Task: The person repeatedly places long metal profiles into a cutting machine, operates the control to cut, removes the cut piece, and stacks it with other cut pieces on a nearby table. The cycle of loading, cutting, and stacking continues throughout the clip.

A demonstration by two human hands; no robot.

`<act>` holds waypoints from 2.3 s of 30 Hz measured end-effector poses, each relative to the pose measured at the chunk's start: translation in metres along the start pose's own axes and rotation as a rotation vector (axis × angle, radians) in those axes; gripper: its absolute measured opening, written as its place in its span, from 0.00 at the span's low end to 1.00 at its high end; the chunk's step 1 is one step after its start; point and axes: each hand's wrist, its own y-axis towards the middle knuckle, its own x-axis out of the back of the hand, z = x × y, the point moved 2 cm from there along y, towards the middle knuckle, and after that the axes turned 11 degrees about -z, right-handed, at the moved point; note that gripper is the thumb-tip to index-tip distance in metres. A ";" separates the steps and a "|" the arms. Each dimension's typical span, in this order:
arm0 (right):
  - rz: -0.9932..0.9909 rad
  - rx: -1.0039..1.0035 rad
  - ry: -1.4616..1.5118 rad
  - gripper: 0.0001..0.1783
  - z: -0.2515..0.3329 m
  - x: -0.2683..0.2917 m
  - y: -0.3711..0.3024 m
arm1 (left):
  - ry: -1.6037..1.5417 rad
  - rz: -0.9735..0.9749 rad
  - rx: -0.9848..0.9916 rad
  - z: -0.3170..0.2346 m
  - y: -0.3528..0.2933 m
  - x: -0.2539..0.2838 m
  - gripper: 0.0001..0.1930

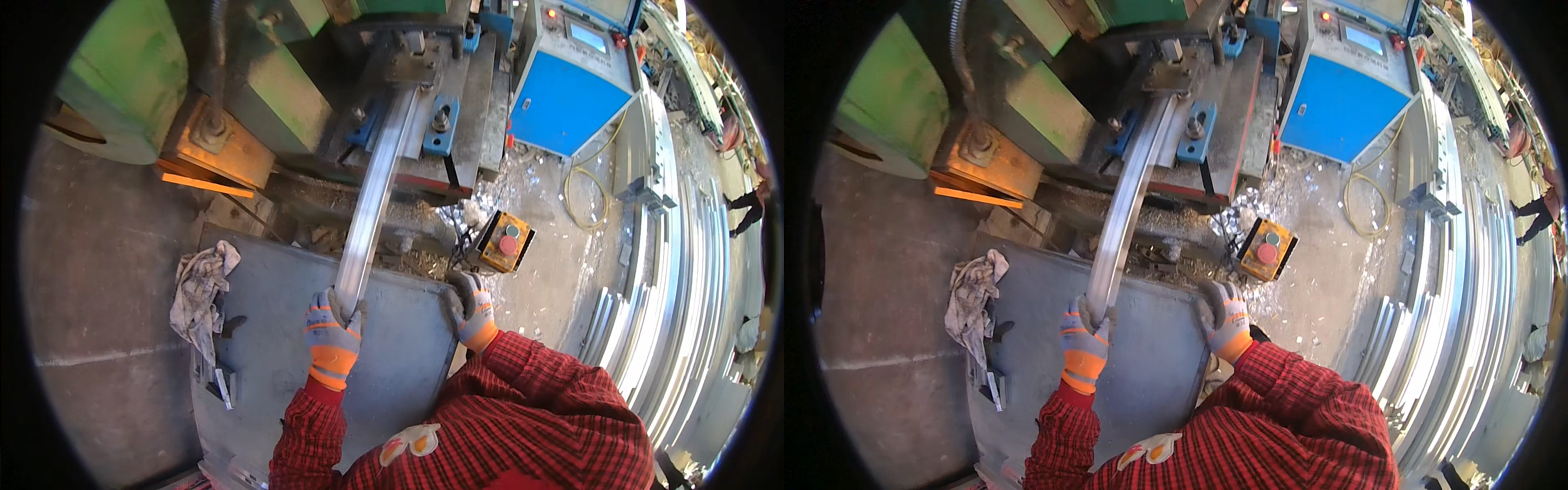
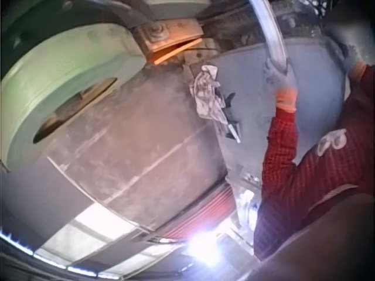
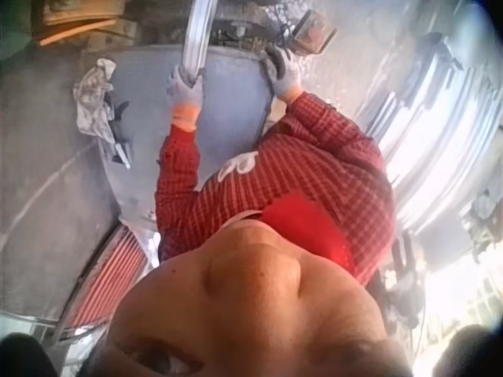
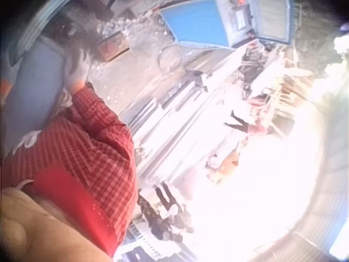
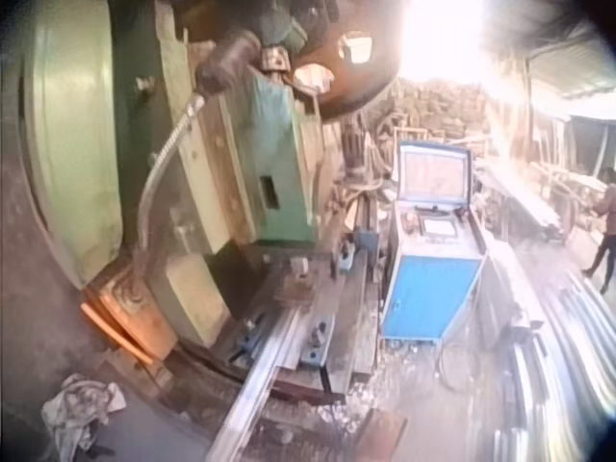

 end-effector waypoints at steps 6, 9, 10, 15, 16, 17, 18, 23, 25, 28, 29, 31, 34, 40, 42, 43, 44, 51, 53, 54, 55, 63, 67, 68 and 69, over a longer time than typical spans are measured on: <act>0.007 -0.004 0.022 0.22 0.008 0.003 0.003 | -0.029 0.029 -0.023 0.013 0.019 0.007 0.27; -0.004 0.000 0.032 0.22 0.008 0.003 0.002 | 0.032 0.106 0.123 -0.025 0.025 0.011 0.28; -0.010 0.005 0.035 0.22 0.007 0.003 0.003 | 0.071 0.105 0.075 -0.023 0.026 0.004 0.28; 0.016 0.080 -0.011 0.23 0.008 0.005 0.003 | -0.050 -0.031 -0.029 -0.024 0.065 -0.036 0.29; 0.017 0.045 0.020 0.23 0.006 0.005 0.003 | -0.040 -0.038 -0.031 -0.028 0.072 -0.042 0.29; 0.019 0.009 0.051 0.23 0.005 0.004 0.005 | -0.043 -0.040 -0.035 -0.030 0.076 -0.045 0.29; -0.002 0.033 0.052 0.22 0.009 0.004 0.005 | -0.041 -0.036 -0.039 -0.028 0.077 -0.048 0.29; -0.049 0.007 0.033 0.21 0.007 0.002 0.004 | -0.059 -0.046 -0.092 -0.044 0.102 -0.053 0.29; -0.040 0.050 0.013 0.21 0.011 0.003 0.008 | -0.066 -0.026 -0.037 -0.050 0.118 -0.064 0.29; -0.073 0.030 0.090 0.24 0.006 -0.001 0.003 | 0.000 -0.127 -0.123 -0.056 0.131 -0.076 0.29; -0.075 0.028 0.109 0.24 0.003 0.000 0.004 | 0.011 -0.130 -0.128 -0.064 0.139 -0.080 0.28; -0.076 0.027 0.078 0.24 0.002 0.002 0.002 | 0.043 -0.124 -0.136 -0.085 0.165 -0.081 0.28; -0.031 0.017 0.107 0.18 0.004 0.000 0.003 | 0.104 -0.071 -0.085 -0.097 0.205 -0.110 0.31; -0.011 0.033 0.114 0.23 -0.002 0.001 0.005 | 0.144 0.072 -0.005 -0.108 0.220 -0.115 0.37; -0.006 0.023 0.117 0.23 -0.002 0.001 0.006 | 0.153 0.082 0.019 -0.106 0.220 -0.115 0.39; -0.008 0.019 0.119 0.23 -0.001 0.001 0.006 | 0.157 0.069 0.005 -0.105 0.218 -0.113 0.39; 0.001 0.025 0.118 0.22 0.000 0.002 0.004 | 0.161 0.056 -0.009 -0.104 0.215 -0.110 0.40; -0.016 -0.034 0.187 0.22 -0.001 0.000 -0.006 | 0.216 0.257 0.070 -0.107 0.204 -0.105 0.42; -0.037 -0.076 0.199 0.21 -0.002 -0.004 -0.011 | 0.181 0.222 0.010 -0.105 0.209 -0.112 0.42; -0.047 -0.086 0.191 0.21 -0.003 -0.003 -0.009 | 0.154 0.203 -0.024 -0.106 0.208 -0.115 0.42; -0.059 -0.098 0.182 0.21 -0.005 -0.002 -0.009 | 0.151 0.156 -0.065 -0.103 0.206 -0.124 0.38; 0.014 0.040 0.084 0.21 0.005 0.008 0.009 | 0.057 -0.278 -0.258 -0.112 0.164 -0.061 0.37; 0.055 -0.026 -0.024 0.27 -0.006 -0.008 0.006 | -0.147 -0.346 -0.442 -0.058 0.081 -0.059 0.31; -0.053 0.037 -0.042 0.20 -0.004 -0.005 0.006 | -0.259 -0.294 -0.386 -0.061 0.062 -0.051 0.30; -0.071 0.027 -0.047 0.20 -0.005 -0.004 0.005 | -0.366 -0.237 -0.328 -0.065 0.040 -0.043 0.29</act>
